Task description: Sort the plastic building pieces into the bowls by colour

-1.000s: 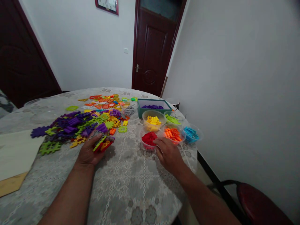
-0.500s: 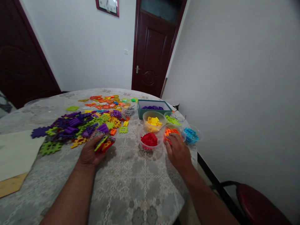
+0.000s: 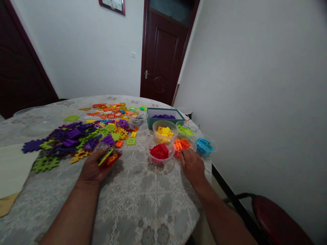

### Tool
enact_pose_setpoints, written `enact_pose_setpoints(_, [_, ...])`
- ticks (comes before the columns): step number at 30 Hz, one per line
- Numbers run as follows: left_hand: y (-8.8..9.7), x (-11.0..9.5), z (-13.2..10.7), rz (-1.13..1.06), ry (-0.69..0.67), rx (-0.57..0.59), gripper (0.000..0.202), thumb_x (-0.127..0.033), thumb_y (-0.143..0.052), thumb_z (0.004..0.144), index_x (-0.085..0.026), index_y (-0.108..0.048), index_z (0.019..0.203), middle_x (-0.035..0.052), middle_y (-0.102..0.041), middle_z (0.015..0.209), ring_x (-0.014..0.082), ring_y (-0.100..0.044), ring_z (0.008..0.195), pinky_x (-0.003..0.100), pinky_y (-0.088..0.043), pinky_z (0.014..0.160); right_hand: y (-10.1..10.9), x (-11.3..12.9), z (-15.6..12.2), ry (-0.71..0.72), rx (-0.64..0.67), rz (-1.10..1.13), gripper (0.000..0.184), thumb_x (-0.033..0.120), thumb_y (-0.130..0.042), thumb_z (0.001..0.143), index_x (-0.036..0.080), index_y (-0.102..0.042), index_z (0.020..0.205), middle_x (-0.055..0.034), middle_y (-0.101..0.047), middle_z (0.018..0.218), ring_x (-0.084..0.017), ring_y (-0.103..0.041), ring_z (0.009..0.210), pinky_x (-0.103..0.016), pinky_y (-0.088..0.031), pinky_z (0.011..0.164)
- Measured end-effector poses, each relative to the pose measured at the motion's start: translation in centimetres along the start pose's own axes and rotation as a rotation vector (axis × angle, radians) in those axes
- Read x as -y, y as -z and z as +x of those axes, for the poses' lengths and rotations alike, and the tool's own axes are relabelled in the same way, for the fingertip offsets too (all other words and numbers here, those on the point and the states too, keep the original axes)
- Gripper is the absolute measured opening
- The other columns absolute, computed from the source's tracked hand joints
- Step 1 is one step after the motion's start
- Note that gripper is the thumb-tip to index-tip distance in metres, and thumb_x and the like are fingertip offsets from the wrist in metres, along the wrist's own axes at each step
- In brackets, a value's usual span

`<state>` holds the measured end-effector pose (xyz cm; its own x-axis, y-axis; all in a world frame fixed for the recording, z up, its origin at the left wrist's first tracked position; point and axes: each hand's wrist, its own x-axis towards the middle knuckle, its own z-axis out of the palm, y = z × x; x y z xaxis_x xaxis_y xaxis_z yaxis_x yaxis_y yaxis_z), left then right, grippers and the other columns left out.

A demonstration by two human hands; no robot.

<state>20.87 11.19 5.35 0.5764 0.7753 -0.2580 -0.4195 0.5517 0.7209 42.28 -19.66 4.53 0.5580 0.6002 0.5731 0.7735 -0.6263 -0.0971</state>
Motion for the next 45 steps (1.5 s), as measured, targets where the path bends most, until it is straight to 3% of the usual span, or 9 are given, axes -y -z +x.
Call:
enact_pose_setpoints(5, [0.0, 0.2, 0.1, 0.031, -0.015, 0.001, 0.005, -0.013, -0.072, 0.08, -0.018, -0.073, 0.08, 0.0067, -0.076, 0.073, 0.0239, -0.076, 0.065, 0.035, -0.07, 0.065, 0.9, -0.1, 0.0, -0.033, -0.075, 0.117, 0.02, 0.02, -0.05, 0.104, 0.019, -0.071, 0.107, -0.0107, -0.072, 0.107, -0.024, -0.067, 0.099, -0.034, -0.052, 0.088])
enact_pose_setpoints(9, [0.0, 0.1, 0.1, 0.038, -0.011, 0.014, 0.005, -0.013, -0.071, 0.08, -0.017, -0.074, 0.083, 0.0078, -0.077, 0.075, 0.0242, -0.077, 0.066, 0.035, -0.07, 0.065, 1.6, -3.5, 0.0, -0.093, -0.22, 0.065, 0.027, 0.021, -0.046, 0.104, 0.018, -0.069, 0.118, -0.0136, -0.07, 0.122, -0.026, -0.064, 0.116, -0.039, -0.052, 0.1])
enact_pose_setpoints(15, [-0.1, 0.1, 0.2, 0.047, -0.009, 0.015, 0.007, -0.013, -0.072, 0.079, -0.02, -0.074, 0.082, 0.0063, -0.077, 0.074, 0.0238, -0.077, 0.064, 0.035, -0.07, 0.064, 0.7, -9.4, -0.5, -0.246, -0.171, -0.158, 0.028, 0.023, -0.048, 0.104, 0.016, -0.068, 0.122, -0.014, -0.068, 0.117, -0.026, -0.065, 0.103, -0.036, -0.052, 0.085])
enact_pose_setpoints(22, [-0.1, 0.1, 0.1, 0.05, 0.003, 0.025, 0.007, -0.014, -0.071, 0.08, -0.019, -0.075, 0.084, 0.0076, -0.078, 0.076, 0.024, -0.077, 0.066, 0.034, -0.071, 0.066, -0.4, -10.5, -0.2, -0.262, -0.12, -0.217, 0.023, 0.022, -0.049, 0.105, 0.016, -0.07, 0.113, -0.0107, -0.067, 0.108, -0.022, -0.062, 0.09, -0.031, -0.044, 0.073])
enact_pose_setpoints(33, [0.1, 0.5, 0.3, -0.015, -0.016, 0.013, 0.011, -0.013, -0.076, 0.074, -0.017, -0.072, 0.083, 0.0066, -0.076, 0.074, 0.0222, -0.075, 0.064, 0.036, -0.07, 0.07, 0.5, -9.0, -0.6, -0.262, -0.119, -0.204, 0.024, 0.025, -0.048, 0.105, 0.018, -0.07, 0.113, -0.0103, -0.068, 0.111, -0.022, -0.064, 0.091, -0.031, -0.044, 0.07])
enact_pose_setpoints(37, [0.1, 1.0, 0.1, -0.06, -0.034, 0.067, 0.019, -0.016, -0.081, 0.071, -0.016, -0.07, 0.087, 0.0055, -0.075, 0.074, 0.0199, -0.073, 0.061, 0.035, -0.067, 0.067, 1.6, -8.0, -0.8, -0.212, -0.207, -0.179, 0.027, 0.03, -0.05, 0.101, 0.02, -0.07, 0.117, -0.0143, -0.067, 0.118, -0.028, -0.066, 0.102, -0.036, -0.049, 0.073])
enact_pose_setpoints(41, [0.3, 1.4, 0.3, -0.091, -0.058, 0.116, 0.026, -0.019, -0.085, 0.069, -0.018, -0.069, 0.089, 0.0031, -0.073, 0.073, 0.0192, -0.072, 0.062, 0.036, -0.066, 0.07, 3.6, -3.0, -0.2, -0.045, -0.212, 0.115, 0.026, 0.034, -0.051, 0.101, 0.022, -0.071, 0.112, -0.0155, -0.071, 0.114, -0.032, -0.067, 0.105, -0.044, -0.055, 0.086])
enact_pose_setpoints(45, [0.5, 1.7, 0.5, -0.112, -0.025, 0.124, 0.022, -0.022, -0.086, 0.071, -0.018, -0.068, 0.082, 0.003, -0.072, 0.069, 0.0176, -0.07, 0.061, 0.036, -0.065, 0.072, 5.2, 5.8, 0.7, 0.16, 0.067, 0.538, 0.022, 0.034, -0.055, 0.103, 0.025, -0.072, 0.115, -0.0099, -0.075, 0.109, -0.026, -0.071, 0.091, -0.04, -0.059, 0.082])
